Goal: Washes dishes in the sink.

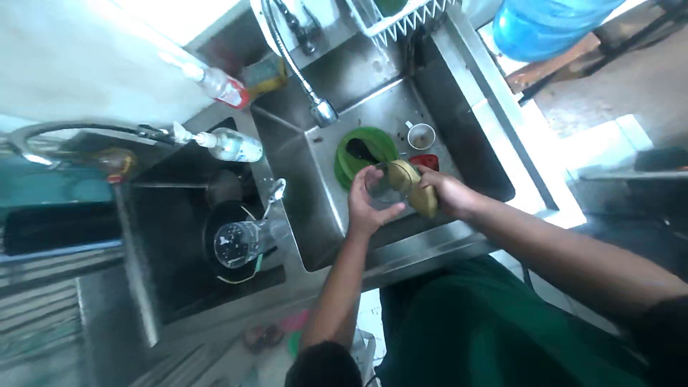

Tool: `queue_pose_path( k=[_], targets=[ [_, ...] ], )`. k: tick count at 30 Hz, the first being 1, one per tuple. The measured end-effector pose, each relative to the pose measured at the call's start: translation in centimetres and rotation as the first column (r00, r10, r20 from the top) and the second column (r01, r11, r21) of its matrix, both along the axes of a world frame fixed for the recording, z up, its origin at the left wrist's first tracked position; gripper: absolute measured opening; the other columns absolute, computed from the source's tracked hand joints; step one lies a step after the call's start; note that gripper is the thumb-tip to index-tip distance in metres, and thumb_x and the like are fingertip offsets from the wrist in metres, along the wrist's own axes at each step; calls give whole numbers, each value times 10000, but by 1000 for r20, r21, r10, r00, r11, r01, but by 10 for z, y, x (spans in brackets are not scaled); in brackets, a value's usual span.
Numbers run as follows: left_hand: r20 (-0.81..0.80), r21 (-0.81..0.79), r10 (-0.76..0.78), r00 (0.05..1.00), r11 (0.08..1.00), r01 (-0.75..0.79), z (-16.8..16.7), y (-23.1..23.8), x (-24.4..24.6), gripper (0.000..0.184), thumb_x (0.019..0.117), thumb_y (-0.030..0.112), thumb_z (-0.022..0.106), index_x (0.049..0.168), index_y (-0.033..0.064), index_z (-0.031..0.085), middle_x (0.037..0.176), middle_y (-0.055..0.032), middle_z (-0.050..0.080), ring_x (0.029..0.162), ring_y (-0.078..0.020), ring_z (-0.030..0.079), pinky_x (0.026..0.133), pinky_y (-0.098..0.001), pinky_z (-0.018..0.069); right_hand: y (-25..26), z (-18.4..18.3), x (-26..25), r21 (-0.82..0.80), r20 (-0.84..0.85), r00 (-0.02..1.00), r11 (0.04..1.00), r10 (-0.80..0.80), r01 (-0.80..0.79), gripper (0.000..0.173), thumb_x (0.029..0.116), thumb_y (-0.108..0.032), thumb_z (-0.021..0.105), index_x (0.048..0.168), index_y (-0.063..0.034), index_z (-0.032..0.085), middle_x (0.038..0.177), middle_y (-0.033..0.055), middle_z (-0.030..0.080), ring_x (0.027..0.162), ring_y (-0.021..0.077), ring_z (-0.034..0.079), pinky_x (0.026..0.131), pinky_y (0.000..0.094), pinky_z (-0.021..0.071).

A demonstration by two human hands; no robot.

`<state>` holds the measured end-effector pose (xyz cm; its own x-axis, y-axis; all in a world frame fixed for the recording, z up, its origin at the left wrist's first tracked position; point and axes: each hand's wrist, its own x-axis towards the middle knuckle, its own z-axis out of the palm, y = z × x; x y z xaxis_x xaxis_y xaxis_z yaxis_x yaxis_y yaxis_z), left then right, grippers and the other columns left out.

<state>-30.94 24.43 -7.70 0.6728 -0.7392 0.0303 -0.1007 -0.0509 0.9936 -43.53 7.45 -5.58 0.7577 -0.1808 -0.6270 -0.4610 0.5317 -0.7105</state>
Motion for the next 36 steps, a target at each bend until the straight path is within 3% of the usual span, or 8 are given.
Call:
queue_pose_path(
  k=[7, 12, 15, 20, 25, 29, 32, 36],
  targets=[
    [269, 180, -72, 960, 983, 23, 12, 12, -6, 989, 556, 266, 930, 1387, -76, 516, 1228, -179, 653, 1113, -172, 650, 984, -329, 541, -36, 51, -34, -582, 250, 952, 813, 175, 4, 421, 863, -84, 472, 1224, -85, 688, 998, -10, 704, 769, 23, 624, 655, 240, 535],
    [472, 388, -284, 835, 917, 92, 34, 10, -17, 1002, 578, 402, 947, 1399, -23, 559, 1337, -190, 644, 1236, -298, 631, 1036, -475, 527, 1, 72, -12, -796, 23, 844, 520, 536, -309, 259, 915, -205, 658, 1099, -54, 760, 1094, 131, 726, 1050, 264, 688, 930, 516, 556],
    [639, 332, -266, 722, 942, 54, 33, 8, -20, 909, 634, 504, 862, 1324, -34, 616, 1259, -190, 683, 1161, -308, 666, 995, -469, 539, 23, 57, 1, -787, 48, 809, 521, 586, -331, 238, 948, -245, 623, 1011, -53, 748, 973, 122, 712, 938, 249, 686, 851, 501, 558],
    [721, 241, -197, 664, 970, 26, 31, 22, -11, 887, 619, 515, 861, 1271, -43, 634, 1241, -195, 687, 1155, -299, 665, 1009, -453, 530, 4, 57, -22, -824, 117, 611, 420, 783, -381, 619, 970, -345, 635, 1486, -26, 515, 1559, 180, 466, 1431, 298, 467, 1172, 481, 397],
    [809, 167, -210, 548, 978, 127, 29, 21, -14, 534, 802, 322, 736, 1184, -48, 684, 1180, -198, 714, 1120, -314, 686, 1006, -457, 527, 13, 68, -25, -808, -67, 346, 152, 936, -569, 944, 754, -15, 782, 1572, 56, 316, 1633, 270, 301, 1521, 418, 290, 1240, 513, 243],
    [869, 109, -176, 462, 980, 168, 29, 10, -29, 647, 886, 572, 636, 1157, -11, 710, 1136, -163, 742, 1065, -271, 709, 979, -428, 545, 25, 59, -3, -786, -173, 242, 14, 955, -618, 475, 725, -19, 834, 1158, 65, 658, 1197, 276, 637, 1166, 456, 584, 1023, 613, 434],
    [874, 127, -170, 455, 984, 124, 25, 7, -30, 615, 818, 500, 729, 1165, -8, 712, 1137, -156, 742, 1060, -271, 711, 962, -427, 552, 29, 48, 10, -739, -222, 181, -45, 958, -672, 313, 794, 1, 792, 1068, 90, 668, 1101, 274, 651, 1094, 453, 599, 1009, 617, 424],
    [855, 271, -279, 438, 959, 81, 25, 6, -27, 699, 677, 438, 829, 1212, 6, 703, 1165, -151, 736, 1076, -292, 707, 956, -479, 542, 26, 17, 9, -715, -20, 374, 248, 927, -654, 177, 812, -8, 770, 925, 81, 667, 878, 225, 655, 847, 368, 641, 809, 588, 512]
  ],
)
